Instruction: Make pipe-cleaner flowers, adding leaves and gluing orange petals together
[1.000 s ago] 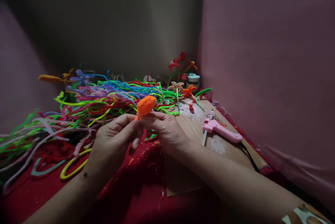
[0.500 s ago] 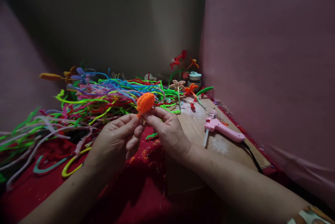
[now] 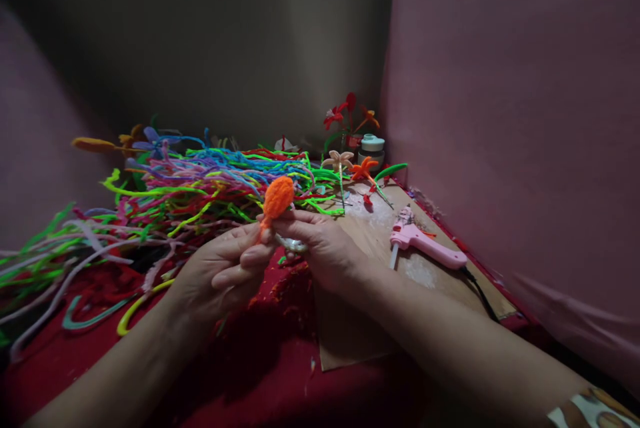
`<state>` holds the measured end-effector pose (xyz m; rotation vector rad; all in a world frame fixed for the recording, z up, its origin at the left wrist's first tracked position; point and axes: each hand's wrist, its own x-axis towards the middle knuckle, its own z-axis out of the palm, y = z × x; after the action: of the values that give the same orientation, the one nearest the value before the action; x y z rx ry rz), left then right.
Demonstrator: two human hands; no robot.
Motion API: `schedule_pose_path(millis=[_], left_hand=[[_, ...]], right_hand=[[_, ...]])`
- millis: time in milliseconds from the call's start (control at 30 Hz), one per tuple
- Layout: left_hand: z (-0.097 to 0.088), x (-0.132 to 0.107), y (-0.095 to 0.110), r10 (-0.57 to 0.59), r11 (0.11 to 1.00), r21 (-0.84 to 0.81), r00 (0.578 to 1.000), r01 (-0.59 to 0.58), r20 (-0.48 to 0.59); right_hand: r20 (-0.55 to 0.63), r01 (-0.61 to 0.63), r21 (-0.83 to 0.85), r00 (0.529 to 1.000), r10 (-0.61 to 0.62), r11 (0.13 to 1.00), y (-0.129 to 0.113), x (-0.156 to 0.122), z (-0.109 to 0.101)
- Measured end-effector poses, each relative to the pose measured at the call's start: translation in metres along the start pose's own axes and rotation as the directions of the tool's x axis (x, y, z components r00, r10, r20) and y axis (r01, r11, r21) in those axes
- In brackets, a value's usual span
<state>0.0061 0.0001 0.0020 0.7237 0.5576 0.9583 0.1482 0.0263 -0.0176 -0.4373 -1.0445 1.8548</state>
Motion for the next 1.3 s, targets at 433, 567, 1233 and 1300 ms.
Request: schedule_pose_path(millis=[433,567,1233,1300], left_hand=[[0.0,-0.004,0.001,-0.004,0.977,0.213,1.0,0.004,0.002],[0.006,-0.002,-0.002,0.223,0.837,0.528,0.971,-0.146,-0.085],[0.015,-0.004,-0.009,0.417,0.761,0.608,0.889,-0.226,-0.191],[0.014,-0.003,-0.009,0.336,0.846,0.494,0.919,-0.198,-0.206]], right_hand=[[0.065,0.037,-0.058,0.997,-0.033,0.998,-0.002,-0.002,-0.001],[0.05,0.122,-0.164,0.992,-0.115,0.979,0.0,0.0,-0.005],[-0.012,0.323,-0.44,0.931,-0.365,0.838,-0.003,-0.004,0.0],[-0.013,0.303,-0.389,0.943,-0.334,0.87,-0.002,-0.004,0.0]])
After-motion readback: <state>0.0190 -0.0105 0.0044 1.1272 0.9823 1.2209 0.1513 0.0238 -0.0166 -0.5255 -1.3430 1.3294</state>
